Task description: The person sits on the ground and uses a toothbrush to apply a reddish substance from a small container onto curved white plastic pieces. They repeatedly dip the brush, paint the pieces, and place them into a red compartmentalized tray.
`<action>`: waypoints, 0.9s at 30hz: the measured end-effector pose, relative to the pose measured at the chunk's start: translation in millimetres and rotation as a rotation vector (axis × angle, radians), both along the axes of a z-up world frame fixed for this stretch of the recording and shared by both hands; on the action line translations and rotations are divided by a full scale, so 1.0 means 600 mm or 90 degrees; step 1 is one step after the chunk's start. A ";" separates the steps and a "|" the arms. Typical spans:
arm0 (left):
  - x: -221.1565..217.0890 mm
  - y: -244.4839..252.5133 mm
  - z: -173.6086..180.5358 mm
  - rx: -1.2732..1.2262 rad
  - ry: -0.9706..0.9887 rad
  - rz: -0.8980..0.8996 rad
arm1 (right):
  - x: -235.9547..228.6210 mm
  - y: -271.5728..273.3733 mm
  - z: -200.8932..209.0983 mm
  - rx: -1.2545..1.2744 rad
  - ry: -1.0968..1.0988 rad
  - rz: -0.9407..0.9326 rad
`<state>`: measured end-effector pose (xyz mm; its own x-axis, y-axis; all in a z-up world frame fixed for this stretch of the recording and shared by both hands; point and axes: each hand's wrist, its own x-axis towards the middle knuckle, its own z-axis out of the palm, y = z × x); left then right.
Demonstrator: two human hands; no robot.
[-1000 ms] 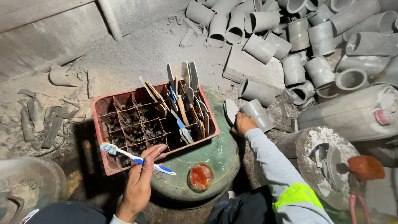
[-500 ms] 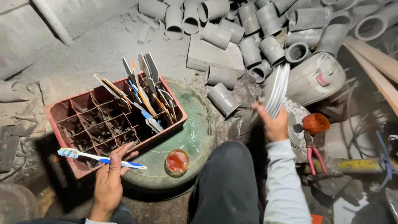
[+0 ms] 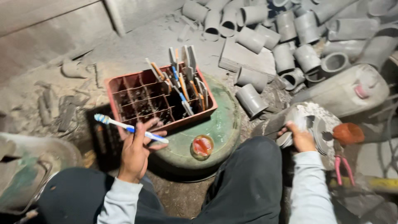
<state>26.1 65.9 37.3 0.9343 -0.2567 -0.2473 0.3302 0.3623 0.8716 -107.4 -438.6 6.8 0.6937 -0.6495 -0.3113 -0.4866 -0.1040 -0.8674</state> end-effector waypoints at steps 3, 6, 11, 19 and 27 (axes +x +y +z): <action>0.017 0.014 0.021 -0.045 -0.020 0.031 | 0.013 0.057 0.107 -0.065 -0.091 0.098; 0.027 0.021 0.028 -0.036 -0.025 0.067 | 0.037 0.175 0.146 -0.039 -0.043 0.243; 0.024 0.028 0.018 0.023 -0.026 0.085 | 0.095 0.476 -0.038 -0.273 0.074 0.624; 0.016 0.036 0.001 0.090 -0.024 0.011 | 0.083 0.610 -0.247 -0.462 0.176 0.473; 0.035 0.052 -0.079 0.262 -0.021 0.077 | 0.110 0.625 -0.268 -0.474 0.231 0.448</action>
<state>46.9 97.2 -10.2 0.9605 -0.0312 -0.2766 0.2771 0.0159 0.9607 -41.3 -63.7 -153.9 0.9301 -0.2533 -0.2660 -0.3274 -0.8999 -0.2881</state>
